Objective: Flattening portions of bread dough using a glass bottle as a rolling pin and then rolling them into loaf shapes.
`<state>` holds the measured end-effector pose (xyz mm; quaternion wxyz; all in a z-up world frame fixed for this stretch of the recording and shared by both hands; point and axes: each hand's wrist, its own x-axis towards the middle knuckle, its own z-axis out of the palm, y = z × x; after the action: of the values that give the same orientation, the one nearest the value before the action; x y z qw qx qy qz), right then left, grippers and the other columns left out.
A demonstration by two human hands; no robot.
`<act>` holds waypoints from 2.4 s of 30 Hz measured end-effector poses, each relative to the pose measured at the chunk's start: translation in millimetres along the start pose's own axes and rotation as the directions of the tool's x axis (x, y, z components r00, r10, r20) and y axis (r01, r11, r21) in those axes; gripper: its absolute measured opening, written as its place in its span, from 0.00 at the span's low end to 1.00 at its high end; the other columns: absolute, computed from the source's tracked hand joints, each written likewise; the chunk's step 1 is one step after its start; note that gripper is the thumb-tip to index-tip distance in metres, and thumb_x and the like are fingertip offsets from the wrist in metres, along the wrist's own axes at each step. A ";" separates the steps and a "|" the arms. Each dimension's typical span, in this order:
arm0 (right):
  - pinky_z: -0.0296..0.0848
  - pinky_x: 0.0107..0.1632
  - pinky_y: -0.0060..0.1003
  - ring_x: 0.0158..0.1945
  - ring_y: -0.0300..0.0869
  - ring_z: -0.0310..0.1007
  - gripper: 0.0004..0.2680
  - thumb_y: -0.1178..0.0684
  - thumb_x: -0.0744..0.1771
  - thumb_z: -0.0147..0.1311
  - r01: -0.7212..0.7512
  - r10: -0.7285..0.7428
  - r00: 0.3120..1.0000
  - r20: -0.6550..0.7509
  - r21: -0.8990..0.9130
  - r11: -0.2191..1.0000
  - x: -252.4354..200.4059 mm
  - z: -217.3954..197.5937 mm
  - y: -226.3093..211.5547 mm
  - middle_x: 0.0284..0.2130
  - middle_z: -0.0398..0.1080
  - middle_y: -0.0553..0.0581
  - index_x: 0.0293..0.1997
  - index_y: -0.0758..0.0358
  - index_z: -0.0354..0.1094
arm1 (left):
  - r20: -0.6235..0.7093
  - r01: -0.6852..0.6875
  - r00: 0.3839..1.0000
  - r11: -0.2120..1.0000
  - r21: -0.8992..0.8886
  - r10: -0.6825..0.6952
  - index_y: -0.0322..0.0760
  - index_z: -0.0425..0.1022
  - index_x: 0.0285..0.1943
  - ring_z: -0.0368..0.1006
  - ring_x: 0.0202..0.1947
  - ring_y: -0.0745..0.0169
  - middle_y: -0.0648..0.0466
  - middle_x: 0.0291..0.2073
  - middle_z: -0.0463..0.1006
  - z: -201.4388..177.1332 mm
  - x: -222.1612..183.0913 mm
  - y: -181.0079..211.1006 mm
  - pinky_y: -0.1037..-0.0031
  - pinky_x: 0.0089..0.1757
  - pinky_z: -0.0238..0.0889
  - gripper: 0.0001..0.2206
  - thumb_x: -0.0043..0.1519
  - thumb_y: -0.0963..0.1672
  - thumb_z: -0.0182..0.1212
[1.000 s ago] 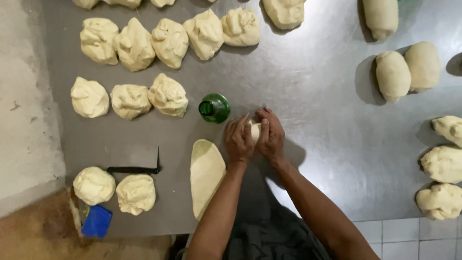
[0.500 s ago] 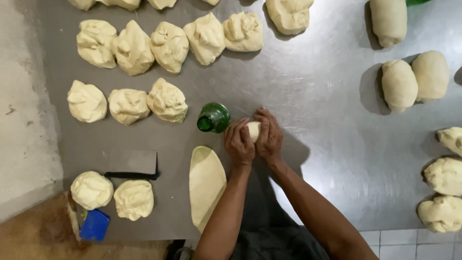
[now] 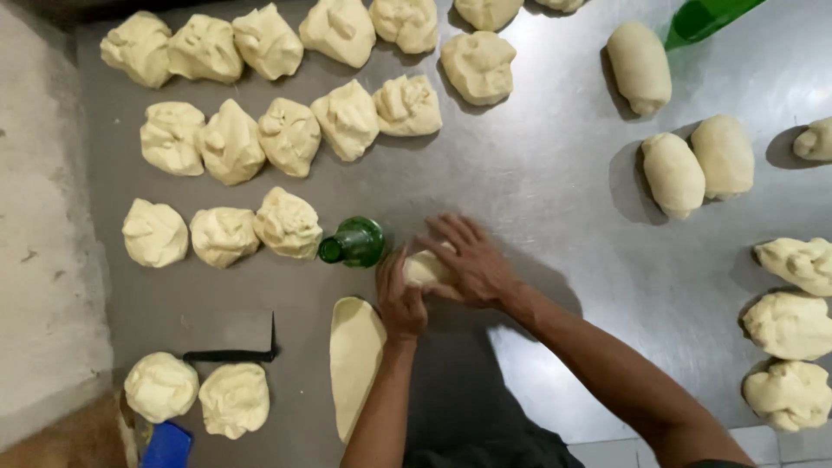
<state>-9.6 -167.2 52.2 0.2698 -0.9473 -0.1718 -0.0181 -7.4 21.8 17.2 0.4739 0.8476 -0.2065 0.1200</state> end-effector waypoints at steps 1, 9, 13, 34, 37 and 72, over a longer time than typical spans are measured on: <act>0.44 0.69 0.63 0.71 0.64 0.45 0.29 0.31 0.66 0.49 -0.001 0.001 1.000 -0.012 0.000 1.000 6.7 -0.4 -2.2 0.69 0.51 0.69 0.72 0.58 0.55 | 0.003 -0.011 1.000 1.000 0.002 0.011 0.28 0.71 0.66 0.66 0.66 0.38 0.40 0.63 0.73 -4.9 -8.2 5.2 0.54 0.65 0.56 0.29 0.75 0.54 0.32; 0.71 0.57 0.55 0.58 0.57 0.70 0.23 0.42 0.66 0.60 0.096 -0.170 0.925 0.341 0.224 0.970 30.5 -3.0 17.9 0.60 0.67 0.60 0.70 0.45 0.62 | -0.037 0.218 0.976 0.952 0.213 -0.215 0.31 0.73 0.62 0.60 0.72 0.42 0.44 0.62 0.74 -76.9 -102.2 19.8 0.54 0.68 0.52 0.18 0.72 0.49 0.48; 0.74 0.58 0.53 0.57 0.53 0.75 0.21 0.42 0.67 0.61 -0.155 0.038 0.979 0.199 0.614 0.774 14.0 -10.6 57.6 0.55 0.73 0.61 0.67 0.50 0.65 | -0.046 0.316 0.944 0.862 0.397 -0.326 0.30 0.74 0.60 0.59 0.71 0.37 0.40 0.61 0.74 -127.9 -182.6 -21.6 0.50 0.67 0.52 0.16 0.68 0.45 0.52; 0.51 0.74 0.60 0.78 0.68 0.45 0.29 0.46 0.70 0.55 -0.440 0.425 0.807 -0.411 0.063 0.896 -39.4 9.3 5.1 0.74 0.46 0.76 0.78 0.71 0.46 | 0.398 -0.109 0.918 0.959 0.263 -0.005 0.39 0.73 0.62 0.59 0.65 0.29 0.37 0.62 0.65 -187.7 -260.5 -55.4 0.39 0.60 0.52 0.39 0.48 0.61 0.76; 0.33 0.71 0.62 0.75 0.61 0.38 0.37 0.34 0.60 0.64 -0.095 0.088 0.975 0.203 0.026 0.995 -110.9 63.0 -124.7 0.74 0.47 0.66 0.75 0.56 0.50 | 0.568 -0.064 0.822 0.984 0.166 -0.043 0.40 0.71 0.65 0.55 0.67 0.28 0.41 0.67 0.60 -216.7 -221.5 -29.5 0.43 0.60 0.53 0.41 0.42 0.54 0.82; 0.60 0.67 0.55 0.71 0.67 0.55 0.19 0.55 0.67 0.51 -0.313 0.312 0.828 -0.466 0.077 0.947 -110.7 188.5 -252.9 0.68 0.56 0.70 0.67 0.66 0.61 | 0.233 -0.014 0.972 0.982 0.189 -0.031 0.24 0.52 0.77 0.47 0.72 0.20 0.27 0.74 0.51 -177.6 -198.3 -19.3 0.44 0.65 0.46 0.31 0.72 0.51 0.45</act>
<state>-209.5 96.5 4.9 0.3015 -0.9297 0.0562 -0.2041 -175.5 229.1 16.1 0.3641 0.8978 -0.2450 0.0362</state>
